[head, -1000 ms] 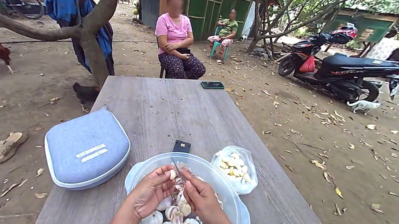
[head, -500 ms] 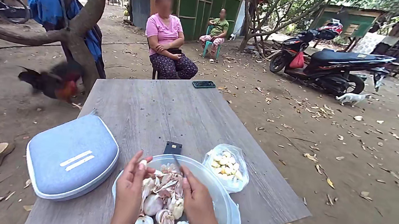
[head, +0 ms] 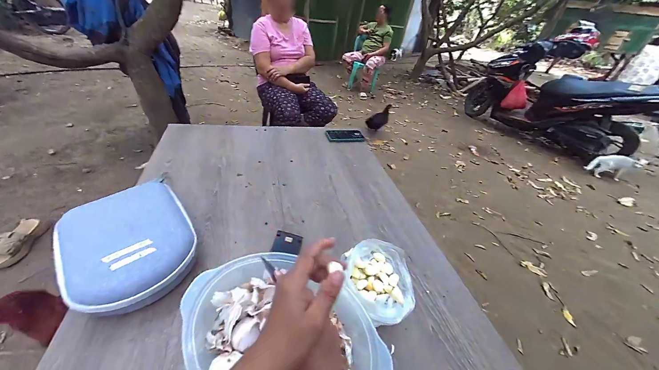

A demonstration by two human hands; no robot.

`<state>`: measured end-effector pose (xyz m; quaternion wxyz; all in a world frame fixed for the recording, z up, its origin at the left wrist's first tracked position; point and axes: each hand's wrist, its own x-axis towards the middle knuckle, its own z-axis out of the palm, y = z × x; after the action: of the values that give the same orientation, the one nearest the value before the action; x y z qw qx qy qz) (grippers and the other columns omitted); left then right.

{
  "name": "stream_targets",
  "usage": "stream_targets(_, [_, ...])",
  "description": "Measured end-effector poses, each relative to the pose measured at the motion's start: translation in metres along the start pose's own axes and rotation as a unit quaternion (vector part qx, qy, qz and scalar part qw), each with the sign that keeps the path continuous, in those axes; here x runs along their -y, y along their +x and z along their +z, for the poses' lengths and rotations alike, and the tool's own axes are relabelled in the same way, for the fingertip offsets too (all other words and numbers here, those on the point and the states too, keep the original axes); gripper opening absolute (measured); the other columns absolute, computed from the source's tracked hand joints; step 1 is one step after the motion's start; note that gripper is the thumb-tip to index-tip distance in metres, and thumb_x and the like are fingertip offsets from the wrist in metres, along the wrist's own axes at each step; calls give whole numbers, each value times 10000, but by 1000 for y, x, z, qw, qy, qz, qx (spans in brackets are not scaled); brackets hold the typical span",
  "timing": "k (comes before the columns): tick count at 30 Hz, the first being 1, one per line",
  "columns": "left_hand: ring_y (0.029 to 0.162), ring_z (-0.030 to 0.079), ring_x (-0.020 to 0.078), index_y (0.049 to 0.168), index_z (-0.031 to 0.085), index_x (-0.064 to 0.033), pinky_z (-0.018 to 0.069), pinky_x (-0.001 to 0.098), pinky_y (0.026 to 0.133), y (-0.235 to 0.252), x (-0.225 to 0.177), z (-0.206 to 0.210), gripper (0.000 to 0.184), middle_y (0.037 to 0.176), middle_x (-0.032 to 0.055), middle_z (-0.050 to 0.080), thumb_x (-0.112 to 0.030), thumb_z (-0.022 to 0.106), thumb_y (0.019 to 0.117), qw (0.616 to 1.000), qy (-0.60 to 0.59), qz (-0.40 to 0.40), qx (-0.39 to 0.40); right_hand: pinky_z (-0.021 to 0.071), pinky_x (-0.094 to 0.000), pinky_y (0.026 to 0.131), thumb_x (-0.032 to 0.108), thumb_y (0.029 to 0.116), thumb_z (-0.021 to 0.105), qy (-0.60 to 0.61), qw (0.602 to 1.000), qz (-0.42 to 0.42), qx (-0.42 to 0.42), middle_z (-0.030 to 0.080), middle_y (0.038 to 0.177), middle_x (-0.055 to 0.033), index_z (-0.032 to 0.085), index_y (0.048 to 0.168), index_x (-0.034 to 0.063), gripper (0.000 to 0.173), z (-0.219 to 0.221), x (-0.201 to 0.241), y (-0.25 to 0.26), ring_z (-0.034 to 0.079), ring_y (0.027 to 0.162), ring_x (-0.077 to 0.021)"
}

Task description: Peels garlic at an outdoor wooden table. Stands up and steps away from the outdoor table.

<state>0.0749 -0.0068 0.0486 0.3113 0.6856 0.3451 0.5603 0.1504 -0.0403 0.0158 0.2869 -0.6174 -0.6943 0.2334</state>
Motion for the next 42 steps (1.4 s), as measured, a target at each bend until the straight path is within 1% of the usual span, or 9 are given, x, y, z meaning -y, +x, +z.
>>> stream_targets(4, [960,681,173,1440,491,12,550,393,912,-2,-16,11,453,1059,106,710,-205,535,1045,999,8,-40,27,527,-592,913,166,885,691,17,998,-36,-41,695,1084,-303,634,1195,-151,447,14,-25,0,689,1032,-438])
stream_targets(8, [976,673,196,1480,471,-46,549,404,901,2,-36,10,456,1095,114,696,-216,530,1061,995,2,-71,65,439,-532,1102,243,1062,482,51,997,-49,7,575,1407,-260,459,1491,-53,521,35,-37,27,570,1306,-359])
stream_targets(10, [981,670,200,1490,468,-62,544,404,903,2,-43,8,454,1107,111,693,-223,521,1069,994,8,-80,71,504,-579,968,231,1006,587,22,997,-61,-51,666,1198,-308,608,1316,-104,457,26,-28,11,657,1123,-435])
stream_targets(17, [925,669,175,1473,475,-88,547,379,849,14,-39,16,420,1048,89,692,-247,484,1084,988,19,-127,89,417,-560,1089,226,1007,578,-10,988,57,145,596,1347,-302,553,1363,-111,490,-34,14,-3,575,1269,-431])
stream_targets(23, [923,670,229,1371,550,-19,552,416,863,55,-20,61,347,1164,165,656,-178,550,1063,950,76,-181,241,489,-569,1024,285,1062,484,5,996,-44,80,606,1390,-217,437,1569,175,521,16,-26,8,621,1234,-380])
stream_targets(28, [1175,622,397,1392,554,18,485,546,1013,88,12,96,382,1316,272,605,-98,580,1029,882,216,-208,364,488,-540,1011,149,975,617,42,996,-16,80,660,1234,-292,598,1342,-89,437,6,-20,-6,647,1163,-411])
stream_targets(33, [1281,563,382,1390,567,3,456,551,1061,86,-30,66,389,1433,232,539,-186,577,1050,939,203,-116,254,477,-525,1044,182,1056,474,6,990,50,131,578,1395,-231,513,1482,37,451,-14,-8,7,612,1230,-372])
stream_targets(38, [896,707,126,1229,654,-13,599,316,822,54,-73,-31,243,1029,70,722,-131,535,1053,987,125,1,106,557,-378,663,142,1058,434,273,940,-24,-205,676,915,-166,524,1423,-77,435,-1,-32,8,635,700,-195])
stream_targets(42, [825,709,132,1186,689,-42,598,324,790,37,-41,-91,229,945,52,733,-72,497,1063,935,207,-151,245,503,-183,485,150,1095,290,476,811,-6,-340,550,722,63,419,1439,-49,418,-10,-38,14,523,509,-7])
